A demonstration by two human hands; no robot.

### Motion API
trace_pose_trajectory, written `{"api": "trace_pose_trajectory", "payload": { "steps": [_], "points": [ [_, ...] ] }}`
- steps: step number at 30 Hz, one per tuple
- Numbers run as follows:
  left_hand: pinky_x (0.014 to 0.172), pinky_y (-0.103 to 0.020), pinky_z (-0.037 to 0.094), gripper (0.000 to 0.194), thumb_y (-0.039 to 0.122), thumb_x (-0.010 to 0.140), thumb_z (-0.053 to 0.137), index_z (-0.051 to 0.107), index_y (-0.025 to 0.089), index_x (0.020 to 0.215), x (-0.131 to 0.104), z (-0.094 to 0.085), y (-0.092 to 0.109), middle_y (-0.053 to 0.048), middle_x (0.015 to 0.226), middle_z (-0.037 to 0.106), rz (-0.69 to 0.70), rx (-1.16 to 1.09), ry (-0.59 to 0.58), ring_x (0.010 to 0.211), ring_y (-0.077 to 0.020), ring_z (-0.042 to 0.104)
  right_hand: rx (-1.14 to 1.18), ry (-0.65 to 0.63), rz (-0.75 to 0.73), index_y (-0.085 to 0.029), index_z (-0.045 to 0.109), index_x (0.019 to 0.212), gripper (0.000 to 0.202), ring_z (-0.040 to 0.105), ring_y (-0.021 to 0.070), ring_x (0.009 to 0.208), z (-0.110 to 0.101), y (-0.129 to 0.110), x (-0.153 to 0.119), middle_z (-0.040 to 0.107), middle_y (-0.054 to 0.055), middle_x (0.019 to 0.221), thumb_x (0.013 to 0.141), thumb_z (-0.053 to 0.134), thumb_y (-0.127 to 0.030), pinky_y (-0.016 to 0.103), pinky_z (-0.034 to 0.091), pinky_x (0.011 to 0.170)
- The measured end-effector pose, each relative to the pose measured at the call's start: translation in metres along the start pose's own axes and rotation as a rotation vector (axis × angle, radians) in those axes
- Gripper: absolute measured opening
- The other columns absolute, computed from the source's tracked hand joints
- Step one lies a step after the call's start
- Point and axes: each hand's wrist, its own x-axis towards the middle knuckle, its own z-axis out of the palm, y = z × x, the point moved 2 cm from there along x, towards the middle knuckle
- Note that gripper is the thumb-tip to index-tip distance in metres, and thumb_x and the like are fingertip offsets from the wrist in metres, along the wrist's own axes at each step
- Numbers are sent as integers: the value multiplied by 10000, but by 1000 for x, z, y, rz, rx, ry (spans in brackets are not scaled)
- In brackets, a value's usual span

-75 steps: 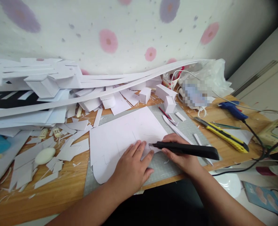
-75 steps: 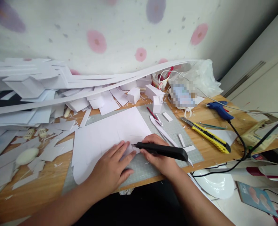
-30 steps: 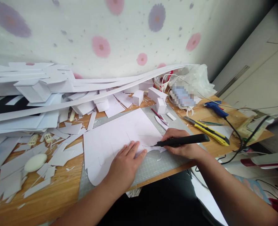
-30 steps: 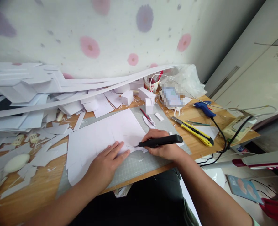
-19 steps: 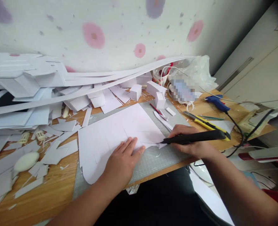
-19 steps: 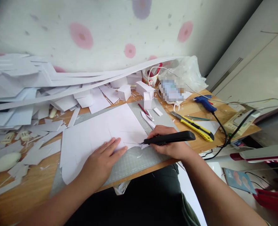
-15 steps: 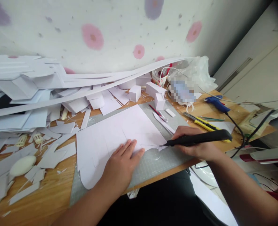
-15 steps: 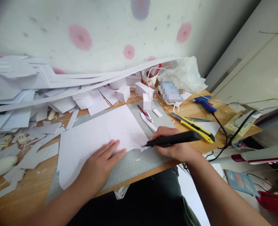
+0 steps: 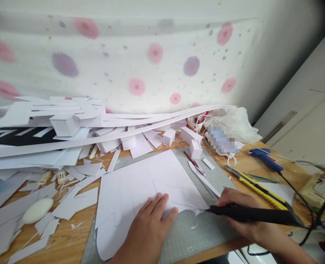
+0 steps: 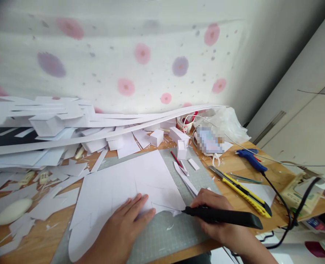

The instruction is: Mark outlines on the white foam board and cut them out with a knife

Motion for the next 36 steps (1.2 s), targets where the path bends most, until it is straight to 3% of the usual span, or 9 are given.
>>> {"api": "trace_pose_trajectory", "payload": {
  "steps": [7,14,20,22,24,26,28,32,36],
  "points": [
    [919,-428,530,565,26,750,527,552,280,1254,-2,6,0,-130,1310,576,-45,-60,-5,1176,-296,567,-34,26,-14,-218,631,843,82,599,186,671,1,-1,-4,630,42,743,836,560,-259,286,462,586],
    [951,-468,498,505,51,771,585,600,269,1226,1,3,3,-155,1320,561,-137,-158,-87,1187,-329,552,-82,-1,16,-206,638,855,83,594,181,691,-2,1,-10,629,44,766,830,572,-250,288,460,614],
    [998,-451,462,466,110,857,522,565,311,1275,2,1,5,-113,1357,540,-182,-140,-130,1232,-293,518,-94,217,-52,-218,624,881,65,614,186,752,-7,-20,-15,635,45,812,846,571,-229,293,503,665],
    [991,-456,466,501,86,851,504,544,301,1302,8,-3,7,-106,1332,562,-228,-113,-138,1212,-287,534,-110,325,-115,-229,625,960,129,616,210,875,5,-27,-3,630,64,927,837,587,-230,327,511,762],
    [974,-455,478,518,74,835,514,545,290,1305,14,-7,10,-104,1294,588,-264,-96,-149,1177,-285,555,-205,379,-99,-225,630,975,148,610,201,869,20,-28,16,597,67,951,835,581,-230,321,511,764],
    [965,-456,483,506,69,820,535,575,281,1277,19,-7,13,-111,1275,597,-276,-75,-159,1154,-291,567,-406,317,-21,-232,623,982,195,607,182,851,37,-24,40,583,54,965,846,502,-160,290,506,730],
    [966,-453,484,509,34,806,527,601,278,1247,19,-4,14,-112,1276,598,-270,-53,-142,1159,-296,567,-463,264,11,-240,625,1016,284,608,181,869,50,-19,64,577,54,1042,789,535,-96,275,495,728],
    [934,-433,519,467,-9,780,492,647,217,1158,9,3,13,-114,1206,635,-227,-98,45,1136,-282,585,-587,216,115,-167,646,881,260,612,232,839,63,-14,103,570,126,1017,782,457,-19,326,480,690],
    [712,-394,589,230,58,830,450,647,176,826,-7,-7,11,-71,868,675,-210,-267,226,815,-227,650,-605,197,151,-134,641,970,267,613,254,894,66,-18,116,560,165,1077,766,504,-32,345,480,724]
  ]
}}
